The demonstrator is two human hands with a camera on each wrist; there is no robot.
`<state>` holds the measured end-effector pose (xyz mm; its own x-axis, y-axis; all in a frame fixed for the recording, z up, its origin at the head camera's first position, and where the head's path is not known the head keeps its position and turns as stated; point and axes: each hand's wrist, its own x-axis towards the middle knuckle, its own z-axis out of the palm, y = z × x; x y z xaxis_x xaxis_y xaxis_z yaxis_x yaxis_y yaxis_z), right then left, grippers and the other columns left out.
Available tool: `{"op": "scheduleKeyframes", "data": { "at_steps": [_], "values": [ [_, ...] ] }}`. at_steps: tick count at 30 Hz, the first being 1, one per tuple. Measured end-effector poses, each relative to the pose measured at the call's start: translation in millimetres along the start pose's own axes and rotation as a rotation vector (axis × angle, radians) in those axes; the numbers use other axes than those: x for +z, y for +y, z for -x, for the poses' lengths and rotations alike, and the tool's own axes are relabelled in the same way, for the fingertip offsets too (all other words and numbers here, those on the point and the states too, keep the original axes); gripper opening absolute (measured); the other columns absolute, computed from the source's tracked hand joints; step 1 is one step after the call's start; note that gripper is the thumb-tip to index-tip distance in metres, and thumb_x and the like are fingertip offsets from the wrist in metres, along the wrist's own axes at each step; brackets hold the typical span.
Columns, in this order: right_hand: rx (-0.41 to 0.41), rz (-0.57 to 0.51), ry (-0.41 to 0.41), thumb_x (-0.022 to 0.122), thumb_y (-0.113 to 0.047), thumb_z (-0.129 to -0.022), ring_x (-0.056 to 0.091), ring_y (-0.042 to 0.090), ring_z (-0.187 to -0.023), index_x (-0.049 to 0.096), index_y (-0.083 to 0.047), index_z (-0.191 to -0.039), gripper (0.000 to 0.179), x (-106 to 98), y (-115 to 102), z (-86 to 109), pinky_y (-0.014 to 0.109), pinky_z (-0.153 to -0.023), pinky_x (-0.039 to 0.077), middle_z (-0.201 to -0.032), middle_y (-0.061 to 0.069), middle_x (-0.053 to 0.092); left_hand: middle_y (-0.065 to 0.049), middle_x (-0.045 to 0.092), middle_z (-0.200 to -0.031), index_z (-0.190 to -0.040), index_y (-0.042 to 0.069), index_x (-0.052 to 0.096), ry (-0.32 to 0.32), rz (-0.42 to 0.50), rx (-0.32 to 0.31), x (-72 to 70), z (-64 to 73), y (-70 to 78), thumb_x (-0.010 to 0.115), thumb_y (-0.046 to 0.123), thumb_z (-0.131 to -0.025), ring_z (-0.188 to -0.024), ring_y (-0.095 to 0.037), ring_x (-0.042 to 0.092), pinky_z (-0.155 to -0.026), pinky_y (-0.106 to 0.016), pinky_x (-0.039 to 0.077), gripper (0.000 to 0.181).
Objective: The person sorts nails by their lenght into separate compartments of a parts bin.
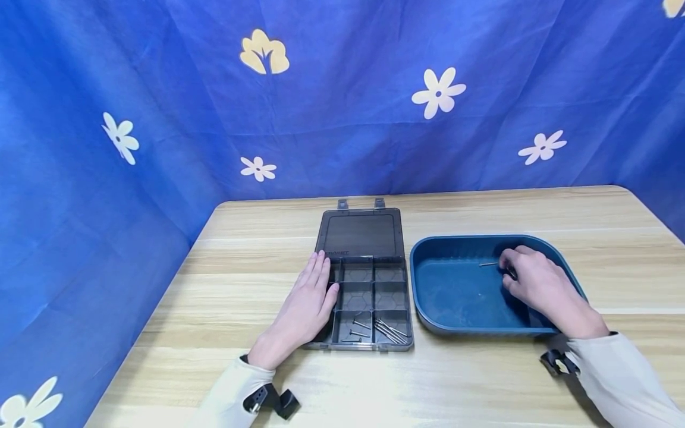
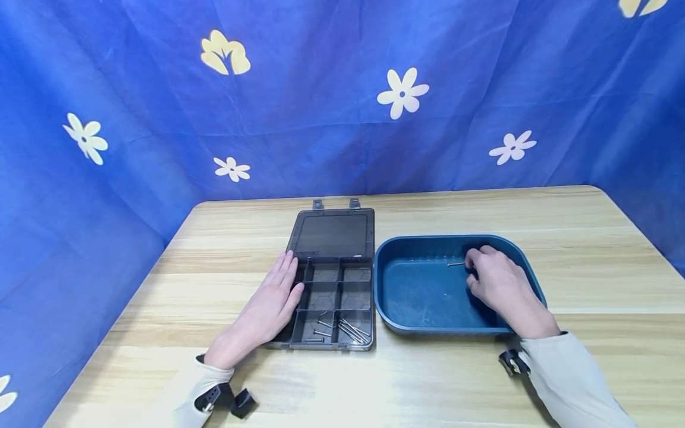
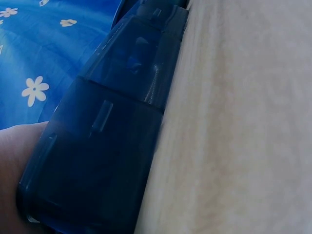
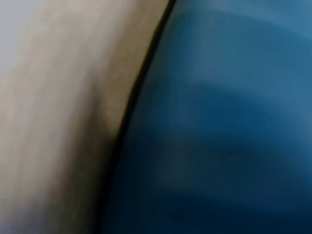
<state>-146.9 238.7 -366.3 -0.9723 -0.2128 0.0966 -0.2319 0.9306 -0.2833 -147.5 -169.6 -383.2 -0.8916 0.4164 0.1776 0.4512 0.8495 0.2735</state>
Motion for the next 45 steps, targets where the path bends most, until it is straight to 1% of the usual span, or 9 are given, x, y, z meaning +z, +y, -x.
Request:
{"op": "scheduleKeyframes", "data": {
  "at_steps": [7,10,13,16,21,28,33,38,45],
  "values": [
    [-0.027,0.029,-0.054,0.071,-0.004,-0.079,0.055,0.029,-0.076,0.064,0.003,-0.094,0.019,0.7,-1.4,-2.4,0.047,-0.065,0.049,-0.092,0.017,0.059,-0.028,0.025,-0.153,-0.143,-0.014,0.033,0.017,0.0,0.003,-1.4,1.7,-0.5,0.04,0.026,-0.104,-0.144,-0.038,0.019,-0.116,-0.048,0.021,0.056],
    [-0.062,0.04,-0.039,0.071,-0.002,-0.077,0.057,0.03,-0.077,0.065,0.006,-0.093,0.019,1.0,-0.8,-1.8,0.049,-0.067,0.051,-0.092,0.018,0.061,-0.028,0.024,-0.153,-0.143,-0.013,0.032,0.014,0.001,0.006,-2.3,1.3,0.0,0.039,0.026,-0.104,-0.144,-0.037,0.019,-0.117,-0.048,0.02,0.056],
    [-0.088,0.032,-0.024,0.071,0.0,-0.076,0.057,0.027,-0.074,0.065,0.004,-0.09,0.016,0.4,-0.9,-1.6,0.047,-0.065,0.051,-0.088,0.015,0.062,-0.027,0.024,-0.153,-0.143,-0.013,0.032,0.012,0.0,0.007,-2.9,0.5,0.1,0.039,0.026,-0.104,-0.144,-0.037,0.018,-0.117,-0.047,0.02,0.056],
    [-0.092,0.02,-0.031,0.07,0.003,-0.075,0.053,0.021,-0.067,0.065,-0.001,-0.084,0.011,-0.9,-1.8,-1.9,0.04,-0.058,0.048,-0.077,0.007,0.059,-0.027,0.023,-0.154,-0.144,-0.013,0.032,0.006,0.0,0.004,-3.3,-0.1,0.3,0.039,0.026,-0.104,-0.145,-0.037,0.018,-0.117,-0.047,0.02,0.056],
    [-0.09,-0.003,-0.055,0.067,0.007,-0.073,0.046,0.015,-0.06,0.061,-0.007,-0.08,0.017,-2.3,-2.3,-2.4,0.031,-0.052,0.041,-0.066,-0.002,0.05,-0.026,0.022,-0.154,-0.144,-0.013,0.032,-0.002,-0.003,0.001,-3.2,-0.5,0.2,0.038,0.027,-0.104,-0.145,-0.037,0.018,-0.117,-0.048,0.019,0.056],
    [-0.063,-0.019,-0.073,0.067,0.006,-0.073,0.046,0.015,-0.059,0.06,-0.002,-0.088,0.017,-1.6,-2.9,-3.0,0.031,-0.051,0.041,-0.065,-0.004,0.049,-0.026,0.022,-0.154,-0.145,-0.012,0.03,-0.014,-0.002,-0.009,-4.1,-0.5,1.3,0.038,0.027,-0.104,-0.145,-0.036,0.017,-0.118,-0.049,0.015,0.056],
    [-0.03,-0.017,-0.091,0.068,0.003,-0.074,0.046,0.015,-0.058,0.061,-0.002,-0.084,0.013,-1.5,-2.5,-1.5,0.032,-0.051,0.041,-0.064,-0.003,0.049,-0.026,0.021,-0.155,-0.145,-0.012,0.029,-0.029,-0.016,-0.01,-3.7,-1.0,1.6,0.037,0.027,-0.104,-0.145,-0.036,0.017,-0.118,-0.047,0.014,0.057],
    [-0.023,-0.018,-0.101,0.069,0.001,-0.075,0.046,0.015,-0.058,0.061,-0.003,-0.082,0.011,-1.6,-2.7,0.1,0.032,-0.052,0.041,-0.064,-0.002,0.049,-0.026,0.02,-0.155,-0.146,-0.011,0.028,-0.045,-0.021,-0.016,-2.3,-1.2,1.3,0.036,0.028,-0.105,-0.145,-0.036,0.015,-0.118,-0.046,0.013,0.057],
    [-0.049,-0.006,-0.062,0.072,0.0,-0.073,0.046,0.015,-0.059,0.061,-0.005,-0.082,0.014,-4.2,-2.7,0.5,0.031,-0.051,0.039,-0.066,-0.003,0.05,-0.026,0.021,-0.155,-0.145,-0.012,0.029,-0.038,-0.015,-0.012,-2.2,0.1,2.0,0.036,0.027,-0.105,-0.145,-0.036,0.016,-0.118,-0.046,0.014,0.057]
  ]
}}
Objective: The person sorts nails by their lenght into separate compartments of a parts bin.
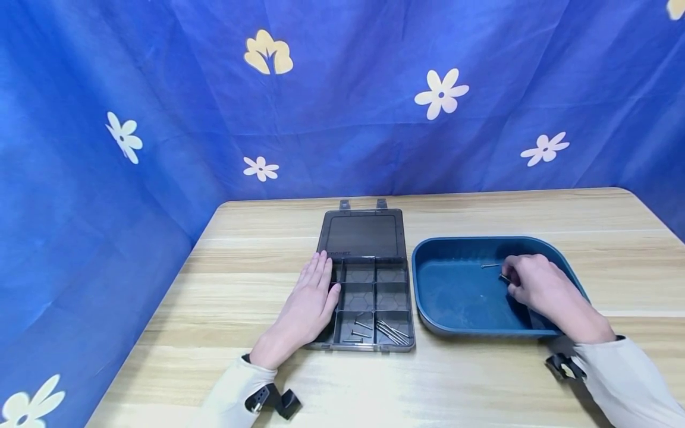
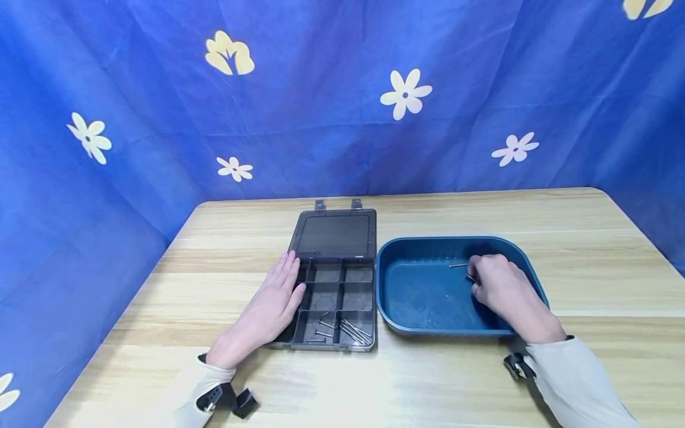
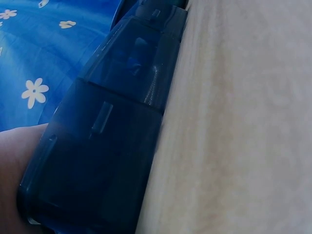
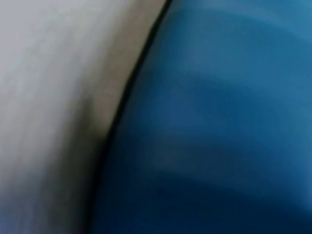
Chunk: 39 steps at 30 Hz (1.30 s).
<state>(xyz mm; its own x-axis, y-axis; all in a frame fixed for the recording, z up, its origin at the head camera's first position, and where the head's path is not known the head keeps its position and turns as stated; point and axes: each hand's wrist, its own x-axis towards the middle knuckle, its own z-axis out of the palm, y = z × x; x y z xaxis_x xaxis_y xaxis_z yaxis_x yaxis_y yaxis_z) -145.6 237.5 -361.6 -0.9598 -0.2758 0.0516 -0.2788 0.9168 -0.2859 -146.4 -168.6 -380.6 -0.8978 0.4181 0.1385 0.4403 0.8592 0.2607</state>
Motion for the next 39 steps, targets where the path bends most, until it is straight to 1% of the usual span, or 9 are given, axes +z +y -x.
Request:
{"op": "scheduleKeyframes", "data": {
  "at_steps": [12,20,28,39],
  "values": [
    [-0.086,-0.02,0.062,0.07,0.004,-0.073,0.045,0.014,-0.06,0.063,-0.002,-0.085,0.015,-3.6,-9.4,-4.1,0.03,-0.053,0.04,-0.067,-0.003,0.05,-0.026,0.02,-0.155,-0.145,-0.012,0.029,0.002,-0.004,0.01,1.7,0.3,-0.9,0.034,0.028,-0.105,-0.145,-0.036,0.015,-0.118,-0.046,0.013,0.057],
    [-0.104,-0.025,0.103,0.071,0.003,-0.071,0.047,0.014,-0.062,0.064,-0.002,-0.084,0.015,-7.6,-16.8,-3.9,0.032,-0.054,0.042,-0.068,-0.003,0.053,-0.027,0.021,-0.154,-0.145,-0.012,0.03,0.009,-0.008,0.017,1.4,-0.4,-0.9,0.036,0.027,-0.105,-0.145,-0.037,0.017,-0.118,-0.047,0.015,0.056],
    [-0.098,-0.077,0.097,0.069,0.004,-0.075,0.049,0.014,-0.064,0.066,0.001,-0.09,0.016,-11.8,-35.1,-3.8,0.029,-0.054,0.043,-0.072,0.0,0.056,-0.027,0.02,-0.155,-0.145,-0.013,0.029,0.003,-0.009,0.014,1.8,-0.5,-0.8,0.035,0.027,-0.105,-0.145,-0.037,0.016,-0.118,-0.047,0.016,0.057],
    [-0.145,-0.092,0.152,0.068,0.004,-0.074,0.05,0.014,-0.065,0.066,-0.001,-0.091,0.017,-12.4,-47.6,-3.6,0.028,-0.054,0.043,-0.074,0.0,0.058,-0.026,0.021,-0.155,-0.145,-0.012,0.03,0.004,-0.005,0.01,0.8,0.3,-0.3,0.036,0.026,-0.105,-0.145,-0.036,0.017,-0.118,-0.046,0.015,0.056]
  ]
}}
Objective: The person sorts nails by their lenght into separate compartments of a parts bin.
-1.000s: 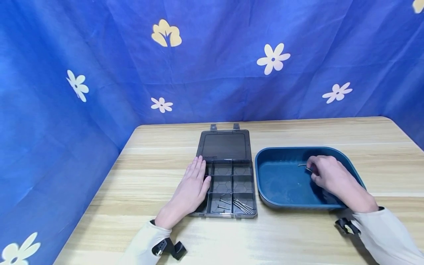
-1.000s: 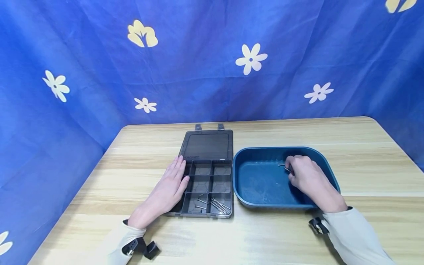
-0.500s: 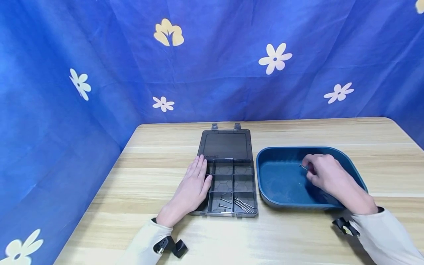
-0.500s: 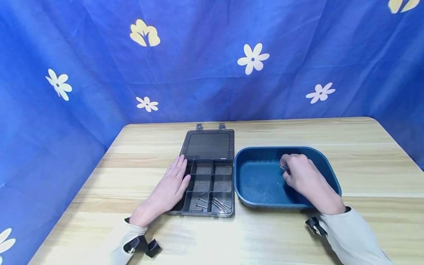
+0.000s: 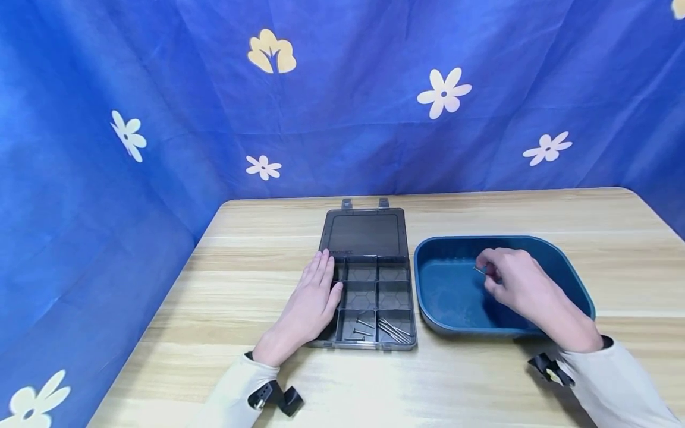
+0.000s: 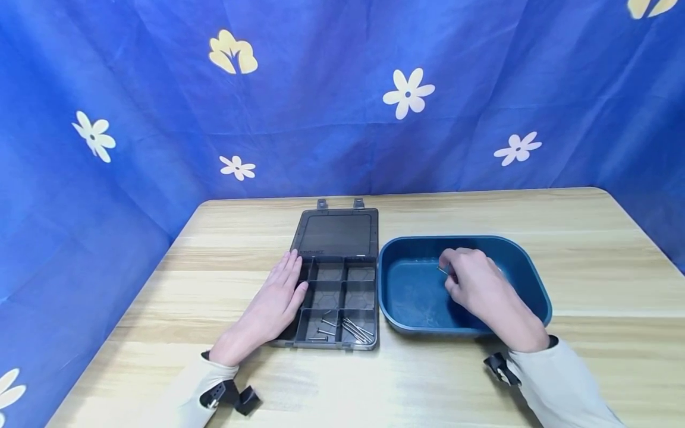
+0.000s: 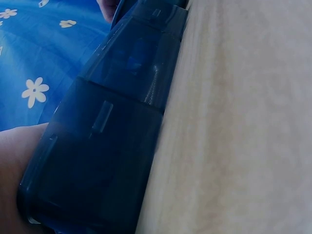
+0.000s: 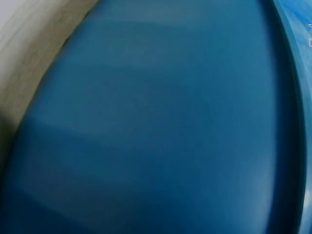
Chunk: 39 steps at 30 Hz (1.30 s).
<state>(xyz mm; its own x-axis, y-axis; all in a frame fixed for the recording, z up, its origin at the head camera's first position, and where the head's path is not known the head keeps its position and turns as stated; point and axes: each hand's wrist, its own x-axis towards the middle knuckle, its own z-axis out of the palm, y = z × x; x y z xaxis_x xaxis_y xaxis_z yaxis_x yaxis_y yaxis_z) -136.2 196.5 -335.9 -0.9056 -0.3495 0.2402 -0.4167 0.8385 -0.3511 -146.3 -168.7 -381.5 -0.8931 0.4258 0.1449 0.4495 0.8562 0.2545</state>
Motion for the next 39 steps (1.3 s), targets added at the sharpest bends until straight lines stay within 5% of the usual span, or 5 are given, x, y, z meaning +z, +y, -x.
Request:
{"op": "scheduleKeyframes", "data": {
  "at_steps": [20,39],
  "values": [
    [-0.071,-0.007,0.042,0.068,0.006,-0.073,0.051,0.012,-0.066,0.068,-0.002,-0.088,0.017,2.9,-7.6,-4.6,0.028,-0.056,0.046,-0.074,-0.001,0.059,-0.027,0.021,-0.155,-0.145,-0.013,0.03,0.0,-0.006,0.008,-0.4,-0.1,0.7,0.036,0.026,-0.105,-0.145,-0.037,0.016,-0.118,-0.046,0.015,0.056],
    [-0.203,-0.114,0.002,0.067,0.008,-0.076,0.051,0.009,-0.067,0.068,-0.003,-0.091,0.019,16.6,-68.5,-31.3,0.025,-0.058,0.049,-0.078,0.0,0.06,-0.027,0.021,-0.155,-0.145,-0.013,0.03,0.002,-0.011,0.003,-0.3,-0.5,0.7,0.036,0.027,-0.105,-0.145,-0.037,0.017,-0.118,-0.046,0.015,0.056]
  ]
}}
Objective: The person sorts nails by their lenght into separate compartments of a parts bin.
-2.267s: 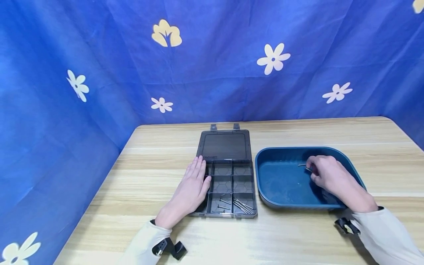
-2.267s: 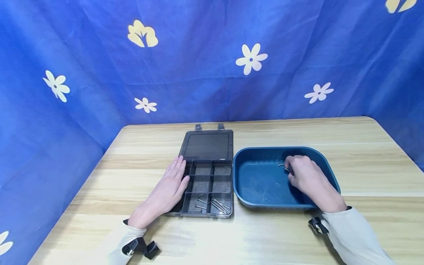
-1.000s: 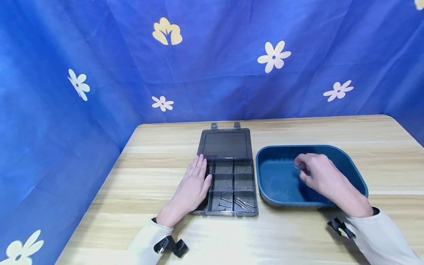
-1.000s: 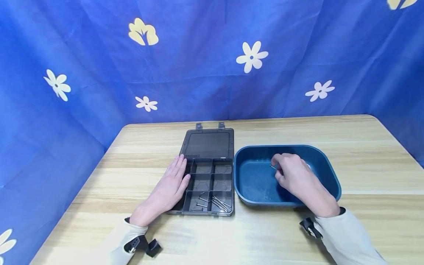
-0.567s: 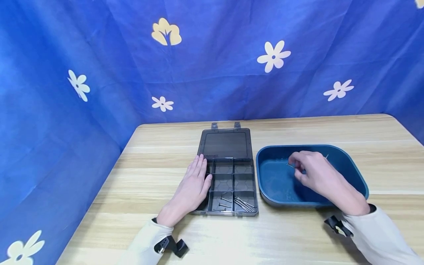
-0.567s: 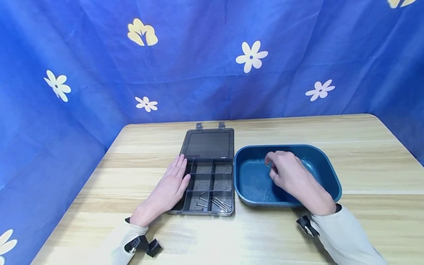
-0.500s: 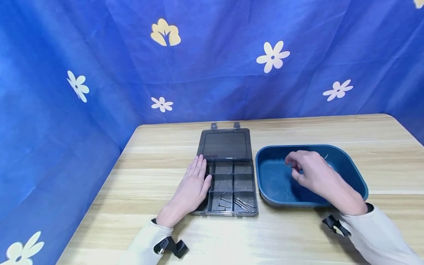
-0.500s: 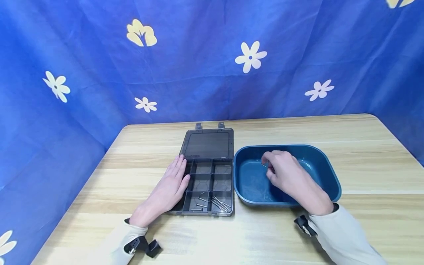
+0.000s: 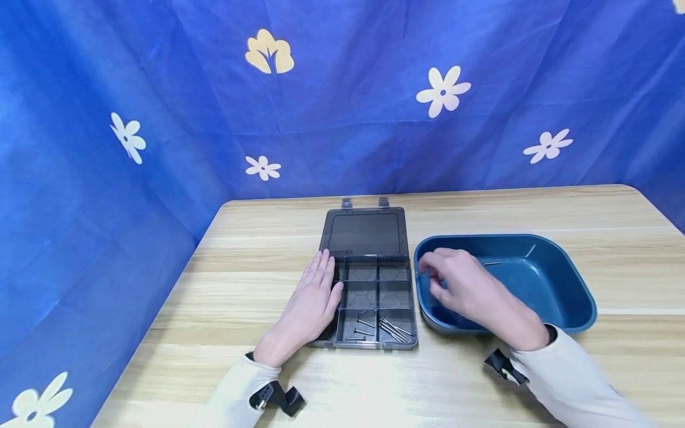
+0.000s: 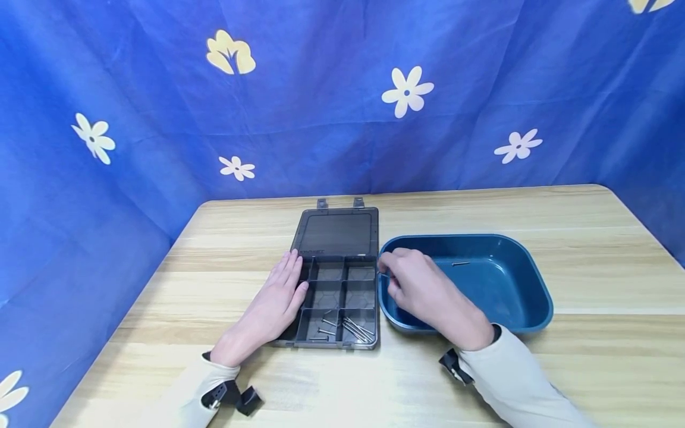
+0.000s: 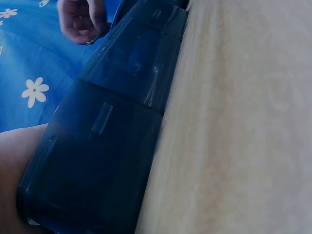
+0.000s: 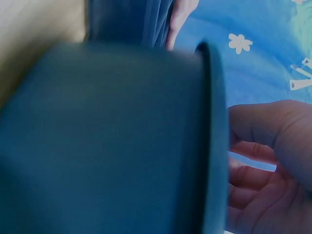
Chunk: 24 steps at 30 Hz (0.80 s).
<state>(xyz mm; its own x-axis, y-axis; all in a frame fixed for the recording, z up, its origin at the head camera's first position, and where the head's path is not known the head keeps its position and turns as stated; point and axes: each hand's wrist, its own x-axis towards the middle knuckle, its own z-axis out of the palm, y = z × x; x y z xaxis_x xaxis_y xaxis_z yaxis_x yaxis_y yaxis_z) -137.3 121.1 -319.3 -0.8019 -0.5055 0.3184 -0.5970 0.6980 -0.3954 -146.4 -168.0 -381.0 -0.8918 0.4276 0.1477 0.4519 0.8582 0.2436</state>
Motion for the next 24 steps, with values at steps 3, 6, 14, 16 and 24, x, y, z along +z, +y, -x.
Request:
{"op": "scheduleKeyframes", "data": {
  "at_steps": [3,6,14,16,24],
  "values": [
    [-0.03,-0.019,-0.024,0.066,0.008,-0.076,0.051,0.009,-0.067,0.068,-0.002,-0.091,0.019,6.4,-10.4,-5.5,0.023,-0.059,0.049,-0.081,0.002,0.062,-0.026,0.02,-0.155,-0.145,-0.012,0.03,-0.003,0.002,-0.005,0.4,0.3,-0.2,0.036,0.027,-0.104,-0.145,-0.037,0.016,-0.118,-0.046,0.015,0.057],
    [-0.052,-0.028,-0.045,0.066,0.008,-0.076,0.054,0.009,-0.068,0.068,-0.002,-0.093,0.02,13.1,-20.6,-9.9,0.022,-0.06,0.051,-0.085,0.004,0.064,-0.026,0.02,-0.155,-0.145,-0.012,0.029,-0.007,0.002,-0.009,0.7,0.5,-0.2,0.036,0.027,-0.105,-0.145,-0.036,0.016,-0.118,-0.045,0.014,0.057],
    [-0.089,-0.018,-0.107,0.068,0.005,-0.078,0.06,0.012,-0.072,0.067,-0.005,-0.093,0.018,31.8,-44.0,-17.4,0.025,-0.063,0.054,-0.087,0.004,0.064,-0.026,0.019,-0.155,-0.145,-0.012,0.029,-0.011,0.006,-0.007,0.2,0.4,0.3,0.035,0.028,-0.105,-0.145,-0.036,0.015,-0.118,-0.045,0.014,0.057],
    [-0.108,-0.02,-0.109,0.067,0.005,-0.078,0.061,0.012,-0.072,0.067,-0.005,-0.093,0.018,35.5,-48.2,-18.5,0.025,-0.062,0.053,-0.086,0.004,0.064,-0.026,0.019,-0.155,-0.145,-0.012,0.029,-0.011,0.007,-0.007,0.0,0.1,0.3,0.035,0.028,-0.105,-0.145,-0.036,0.016,-0.118,-0.046,0.015,0.057],
    [-0.193,-0.056,-0.152,0.064,0.008,-0.077,0.06,0.011,-0.072,0.068,-0.005,-0.092,0.019,49.0,-63.1,-21.4,0.021,-0.063,0.053,-0.083,0.004,0.064,-0.025,0.02,-0.155,-0.145,-0.012,0.03,-0.011,-0.001,-0.012,-0.1,-0.6,-0.2,0.035,0.028,-0.105,-0.145,-0.035,0.016,-0.118,-0.045,0.015,0.057]
  ]
}}
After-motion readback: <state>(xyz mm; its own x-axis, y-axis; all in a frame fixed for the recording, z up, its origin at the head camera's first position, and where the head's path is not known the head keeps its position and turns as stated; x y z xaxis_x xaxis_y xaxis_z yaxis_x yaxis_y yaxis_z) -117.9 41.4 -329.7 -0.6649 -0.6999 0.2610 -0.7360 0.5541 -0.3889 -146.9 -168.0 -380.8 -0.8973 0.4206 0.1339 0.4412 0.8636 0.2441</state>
